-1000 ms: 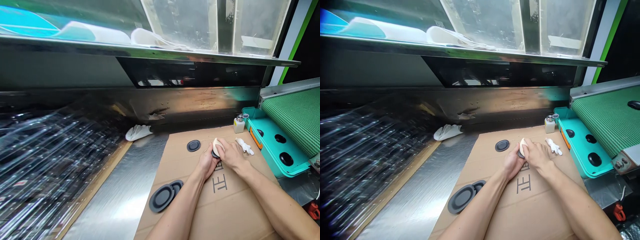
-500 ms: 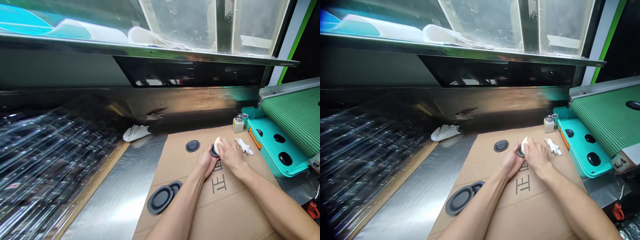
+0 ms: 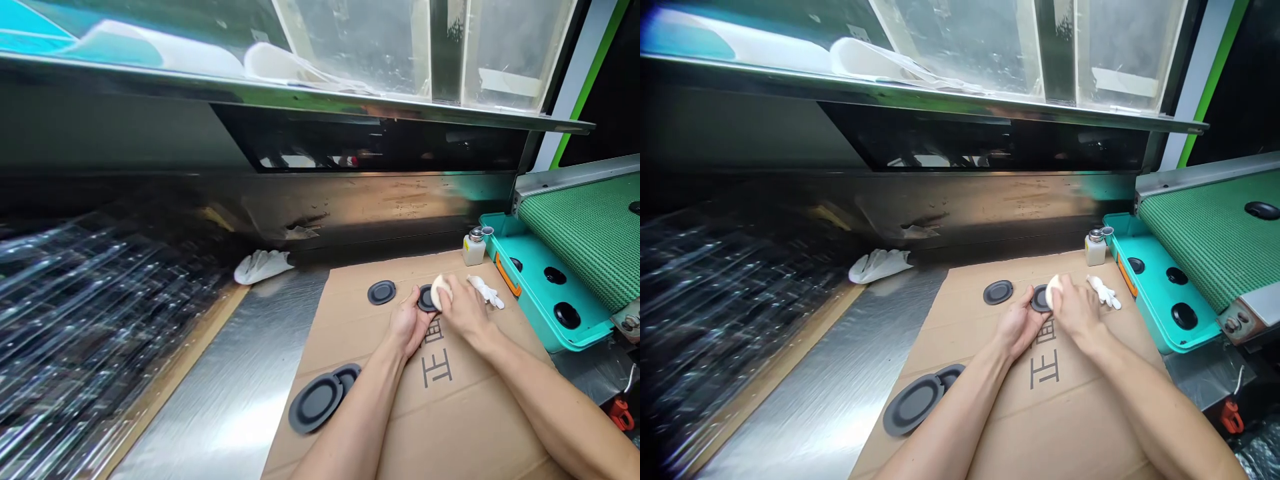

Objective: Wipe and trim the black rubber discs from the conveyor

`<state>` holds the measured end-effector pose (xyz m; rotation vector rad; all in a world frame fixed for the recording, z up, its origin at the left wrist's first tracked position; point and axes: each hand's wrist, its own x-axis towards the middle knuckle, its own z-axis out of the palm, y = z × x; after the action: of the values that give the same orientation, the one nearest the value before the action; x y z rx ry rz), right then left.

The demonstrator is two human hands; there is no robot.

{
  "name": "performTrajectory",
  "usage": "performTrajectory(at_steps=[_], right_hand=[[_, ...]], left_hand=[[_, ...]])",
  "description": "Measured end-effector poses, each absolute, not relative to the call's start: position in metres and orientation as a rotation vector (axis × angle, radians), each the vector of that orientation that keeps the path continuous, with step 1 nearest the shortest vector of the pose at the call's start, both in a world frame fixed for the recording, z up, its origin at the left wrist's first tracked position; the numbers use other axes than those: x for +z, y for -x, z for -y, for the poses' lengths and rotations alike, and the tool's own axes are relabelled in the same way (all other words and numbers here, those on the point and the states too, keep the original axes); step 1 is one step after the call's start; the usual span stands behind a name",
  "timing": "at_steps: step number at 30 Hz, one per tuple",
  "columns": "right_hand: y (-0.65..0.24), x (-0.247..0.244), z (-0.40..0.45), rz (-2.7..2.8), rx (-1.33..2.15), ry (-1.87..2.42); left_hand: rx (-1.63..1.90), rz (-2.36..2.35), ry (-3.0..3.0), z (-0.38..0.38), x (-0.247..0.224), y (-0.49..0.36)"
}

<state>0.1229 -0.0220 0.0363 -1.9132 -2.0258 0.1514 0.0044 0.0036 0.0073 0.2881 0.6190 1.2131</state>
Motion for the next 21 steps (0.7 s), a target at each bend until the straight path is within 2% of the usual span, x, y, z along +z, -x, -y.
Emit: performTrajectory(at_steps=[4, 9, 12, 15, 21], right_hand=[[-0.122, 0.036, 0.024, 2.099, 0.229, 1.804], [-0.148, 0.045, 0.013, 1.941, 0.017, 1.918], [-0.169, 0.048, 0.003, 1.884, -0.195, 2.004], [-0.182, 0.047, -0.004, 1.911, -0.123, 2.119], [-0.161, 0.046, 0.005, 1.947, 0.096, 1.524]], left_hand=[[1.224, -0.612, -0.267, -0.004, 0.007, -0.006], [1.493, -0.681, -0.236, -0.005, 0.011, -0.005], [1.475, -0.657, -0.184, -0.005, 0.013, 0.000], [1.401, -0.626, -0.185, -0.003, 0.014, 0.005], [1.359, -0.592, -0.265, 0.000, 0.014, 0.001]])
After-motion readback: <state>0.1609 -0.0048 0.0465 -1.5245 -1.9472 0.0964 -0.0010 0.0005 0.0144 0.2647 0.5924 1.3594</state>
